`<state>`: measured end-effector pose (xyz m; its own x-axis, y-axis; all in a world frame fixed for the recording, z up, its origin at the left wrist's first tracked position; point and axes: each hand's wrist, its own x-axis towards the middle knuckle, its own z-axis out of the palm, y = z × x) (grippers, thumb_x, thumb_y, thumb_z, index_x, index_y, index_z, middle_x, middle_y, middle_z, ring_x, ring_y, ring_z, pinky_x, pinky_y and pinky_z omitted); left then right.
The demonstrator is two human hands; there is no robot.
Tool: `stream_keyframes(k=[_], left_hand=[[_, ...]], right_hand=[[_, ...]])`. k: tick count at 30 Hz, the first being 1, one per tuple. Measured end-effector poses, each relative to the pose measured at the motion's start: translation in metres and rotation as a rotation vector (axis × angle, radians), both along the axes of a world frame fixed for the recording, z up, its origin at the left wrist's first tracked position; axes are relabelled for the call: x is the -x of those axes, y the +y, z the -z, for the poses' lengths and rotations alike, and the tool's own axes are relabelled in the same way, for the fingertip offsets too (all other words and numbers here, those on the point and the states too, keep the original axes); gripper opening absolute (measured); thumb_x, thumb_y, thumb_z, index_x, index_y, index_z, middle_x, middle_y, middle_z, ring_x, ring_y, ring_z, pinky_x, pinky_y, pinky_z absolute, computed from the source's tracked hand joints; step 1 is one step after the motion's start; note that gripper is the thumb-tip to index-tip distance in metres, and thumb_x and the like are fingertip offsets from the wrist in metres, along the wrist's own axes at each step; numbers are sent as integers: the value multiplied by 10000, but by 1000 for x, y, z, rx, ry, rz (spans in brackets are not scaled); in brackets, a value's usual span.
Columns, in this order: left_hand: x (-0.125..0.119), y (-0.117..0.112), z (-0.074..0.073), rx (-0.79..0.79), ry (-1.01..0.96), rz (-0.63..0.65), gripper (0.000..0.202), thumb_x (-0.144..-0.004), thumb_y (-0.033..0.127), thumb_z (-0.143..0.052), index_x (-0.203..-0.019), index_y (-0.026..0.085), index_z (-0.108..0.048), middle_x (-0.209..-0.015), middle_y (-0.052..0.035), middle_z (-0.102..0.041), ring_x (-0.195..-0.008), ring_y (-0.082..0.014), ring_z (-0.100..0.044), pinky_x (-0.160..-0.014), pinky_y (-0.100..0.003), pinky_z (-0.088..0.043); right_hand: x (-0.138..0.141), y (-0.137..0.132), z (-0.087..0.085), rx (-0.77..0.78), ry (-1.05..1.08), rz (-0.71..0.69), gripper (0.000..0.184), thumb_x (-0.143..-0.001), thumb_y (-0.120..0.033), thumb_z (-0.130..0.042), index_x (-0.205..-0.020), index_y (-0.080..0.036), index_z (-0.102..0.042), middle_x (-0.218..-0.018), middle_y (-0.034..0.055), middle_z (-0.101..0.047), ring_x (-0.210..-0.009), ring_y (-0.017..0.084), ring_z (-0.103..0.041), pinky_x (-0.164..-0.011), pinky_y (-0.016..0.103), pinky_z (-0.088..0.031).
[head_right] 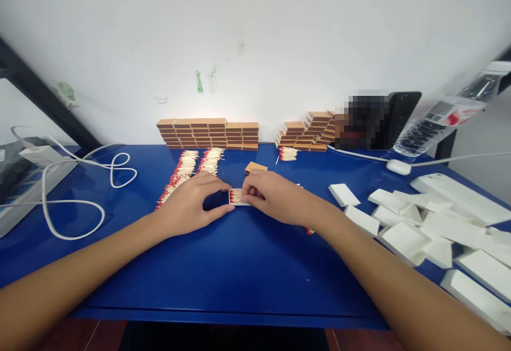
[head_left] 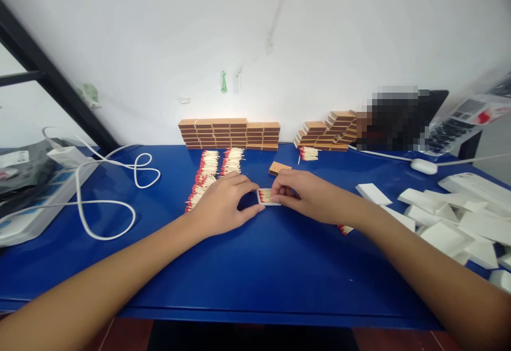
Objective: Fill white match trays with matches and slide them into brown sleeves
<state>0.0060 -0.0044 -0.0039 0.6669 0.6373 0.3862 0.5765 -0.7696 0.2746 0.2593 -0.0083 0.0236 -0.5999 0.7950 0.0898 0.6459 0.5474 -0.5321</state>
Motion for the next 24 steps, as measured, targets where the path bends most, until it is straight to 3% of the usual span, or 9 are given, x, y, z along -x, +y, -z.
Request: stream_keyframes(k=[3, 7, 10, 16, 24], left_hand=[[0, 0, 0, 0, -4, 4, 293, -989, 405, -727, -1185, 187, -714, -1116, -80, -726, -1075, -285, -662, -962, -468, -554], [0, 0, 0, 2, 1, 5, 308, -988, 413, -728, -1196, 186, -714, -1115, -80, -724, -1071, -281, -662, -960, -465, -556], [1, 0, -1, 13, 8, 5, 312, -992, 427, -721, -1197, 192, -714, -1120, -79, -726, -1077, -280, -663, -970, -467, -557], [1, 1, -2, 7, 8, 4, 309, -989, 416, -722, -1194, 186, -713, -1129, -86, -723, -1083, -286, -664, -972, -477, -562], [2, 0, -1, 11, 17, 1, 333, -995, 435, -714, -1209, 180, -712, -1125, -93, -728, -1095, -290, -660, -983, -484, -562]], right_hand=[[-9, 6, -7, -51, 45, 47, 205, -989, -386, -609, -910, -227, -711, -890, 49, -690, -721, 179, -592, -659, 318, -447], [-46, 33, -9, -216, 40, 345, 199, -946, -384, -640, -890, -213, -723, -786, 50, -706, -693, 206, -604, -645, 336, -436], [-79, 58, 1, -378, -48, 491, 118, -892, -254, -628, -856, -186, -718, -846, 89, -729, -745, 228, -642, -692, 352, -456], [-105, 83, 25, -267, -122, 439, 103, -856, -228, -640, -848, -188, -734, -836, 77, -755, -767, 231, -678, -725, 340, -498], [-102, 80, 23, -159, -245, 455, 131, -918, -260, -605, -848, -195, -695, -878, 95, -778, -776, 239, -685, -698, 335, -475]])
